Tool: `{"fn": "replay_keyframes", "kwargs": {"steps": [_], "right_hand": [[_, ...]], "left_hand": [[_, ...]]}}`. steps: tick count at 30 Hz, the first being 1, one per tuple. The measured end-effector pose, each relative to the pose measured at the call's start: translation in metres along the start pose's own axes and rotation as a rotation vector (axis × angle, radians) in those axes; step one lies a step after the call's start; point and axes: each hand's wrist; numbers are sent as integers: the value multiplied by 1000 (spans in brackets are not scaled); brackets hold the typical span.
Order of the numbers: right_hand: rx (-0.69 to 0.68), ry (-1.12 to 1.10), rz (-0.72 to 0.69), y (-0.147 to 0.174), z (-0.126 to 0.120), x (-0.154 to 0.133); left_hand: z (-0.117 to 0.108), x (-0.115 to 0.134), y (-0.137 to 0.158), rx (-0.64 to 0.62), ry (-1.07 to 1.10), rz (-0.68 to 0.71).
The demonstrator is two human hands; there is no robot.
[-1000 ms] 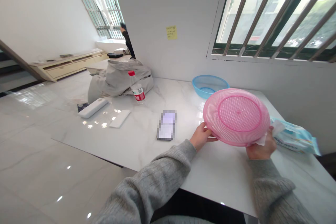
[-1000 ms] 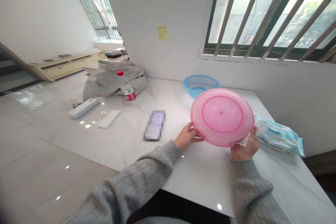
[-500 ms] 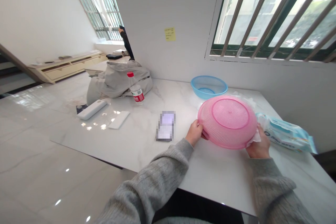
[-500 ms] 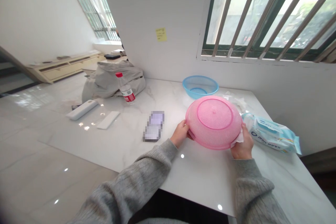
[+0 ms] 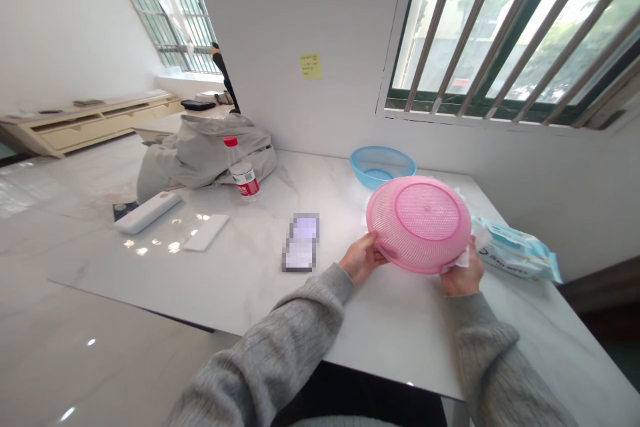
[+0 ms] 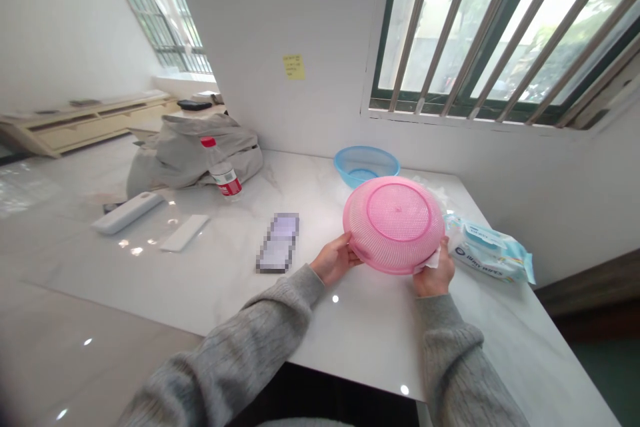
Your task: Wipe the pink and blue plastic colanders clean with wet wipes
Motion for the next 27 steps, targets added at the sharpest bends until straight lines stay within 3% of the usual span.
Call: {"fn": "replay_keyframes", "kwargs": {"steps": [7, 11, 27], "right_hand": [[-272, -41, 212, 7, 5, -15], [-386, -70, 300, 14, 7, -23], [-422, -178, 332, 23, 5, -35]], "left_hand": [[-2, 1, -1, 38, 5, 93], [-2, 3, -2, 90, 52, 74], [1, 2, -3, 117, 172, 88]]}}
Point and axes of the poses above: each hand's wrist, its own y-axis away from the middle knuckle, its own z-axis out of the palm, x = y × z, and after that the axes turned 9 degrees about y, right-handed
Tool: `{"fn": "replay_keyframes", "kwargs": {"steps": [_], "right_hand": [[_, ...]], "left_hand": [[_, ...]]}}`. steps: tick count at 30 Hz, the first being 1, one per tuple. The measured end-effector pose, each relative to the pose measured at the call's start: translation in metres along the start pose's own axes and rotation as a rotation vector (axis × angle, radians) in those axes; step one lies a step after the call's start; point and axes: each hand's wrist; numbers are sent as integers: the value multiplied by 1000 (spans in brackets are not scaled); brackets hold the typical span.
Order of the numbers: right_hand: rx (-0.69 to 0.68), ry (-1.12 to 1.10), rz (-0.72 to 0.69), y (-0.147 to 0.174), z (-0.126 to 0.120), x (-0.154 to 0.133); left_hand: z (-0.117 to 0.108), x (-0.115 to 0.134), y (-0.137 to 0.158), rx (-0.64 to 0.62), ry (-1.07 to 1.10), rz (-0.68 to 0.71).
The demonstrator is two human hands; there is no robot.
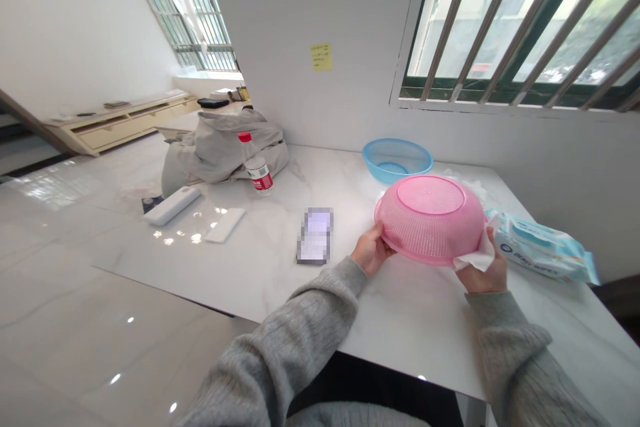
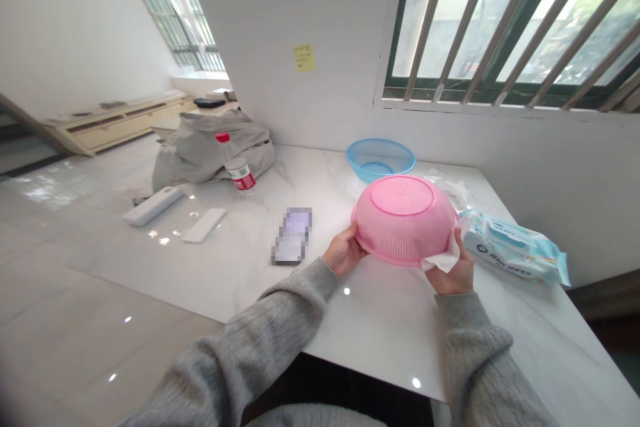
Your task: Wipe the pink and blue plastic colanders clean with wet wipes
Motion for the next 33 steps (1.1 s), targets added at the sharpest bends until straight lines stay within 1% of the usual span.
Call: {"fn": "replay_keyframes", "kwargs": {"steps": [3, 11, 17, 22, 26, 30, 33], "right_hand": [[5, 7, 8, 1, 0, 0], [7, 7, -24, -2, -6, 1], [62, 118, 0, -4, -12, -1], [50, 193, -27, -7, -18, -4], [53, 175, -7, -6, -15, -6], [100, 137, 41, -6, -11, -9], [121, 155, 26, -9, -13, -10]], "left_hand": [[1, 1, -1, 8, 11, 12], [1, -2, 0, -11, 36, 52], [-2, -2, 0, -36, -14, 74], [-4, -4, 0, -64, -48, 86], [-5, -4, 0, -78, -65, 89], [-4, -3, 0, -70, -67, 93], [-3, -2, 1, -81, -62, 79]]}}
Point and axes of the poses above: each hand's wrist, its own y-axis away from the middle knuckle, its own z-axis out of the palm, x = y × z, and after that the axes turned 9 degrees about y, right-handed
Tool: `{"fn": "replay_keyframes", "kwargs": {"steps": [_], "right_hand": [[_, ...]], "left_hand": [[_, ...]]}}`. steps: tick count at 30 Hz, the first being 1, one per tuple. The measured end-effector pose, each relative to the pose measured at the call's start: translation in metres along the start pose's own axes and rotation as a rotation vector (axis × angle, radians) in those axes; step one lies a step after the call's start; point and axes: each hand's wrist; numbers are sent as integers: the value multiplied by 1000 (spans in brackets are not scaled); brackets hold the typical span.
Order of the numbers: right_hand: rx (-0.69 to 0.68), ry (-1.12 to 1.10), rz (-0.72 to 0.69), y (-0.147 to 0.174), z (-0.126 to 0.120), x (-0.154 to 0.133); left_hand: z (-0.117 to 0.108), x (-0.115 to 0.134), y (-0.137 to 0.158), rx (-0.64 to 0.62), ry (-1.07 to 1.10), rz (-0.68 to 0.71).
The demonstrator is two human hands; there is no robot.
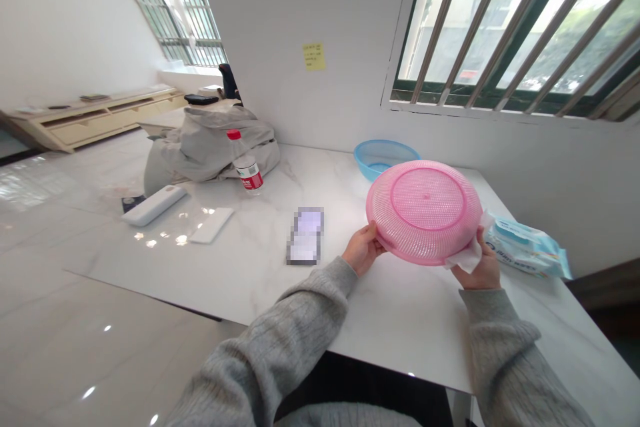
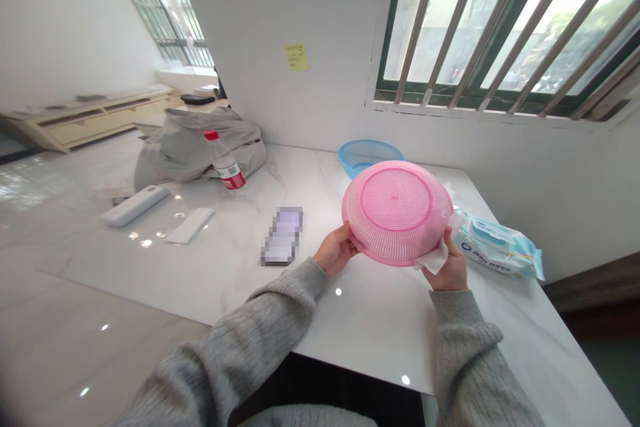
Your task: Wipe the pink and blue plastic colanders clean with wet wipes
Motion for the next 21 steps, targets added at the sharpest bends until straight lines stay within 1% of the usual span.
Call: {"fn": "replay_keyframes", "kwargs": {"steps": [4, 7, 12, 16, 21], "right_hand": [[-40, 13, -39, -5, -4, 1], [-68, -3, -40, -7, -6, 3], [-66, 9, -27, -9, -7, 3], [-56, 28, -19, -8, -4, 1], [-66, 62, -79, -7, 0, 0]], "left_hand": [[1, 1, 1, -14, 2, -13], [0, 0, 1, -26, -3, -11], [0, 0, 1, -48, -23, -6], [1, 1, 3, -76, -43, -1], [3, 2, 5, -145, -9, 31]]}}
Point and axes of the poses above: each hand's wrist, its own y-axis away from the middle knuckle, its own z-axis out of the palm, x = y × z, and after that the axes turned 9 degrees about y, right-handed
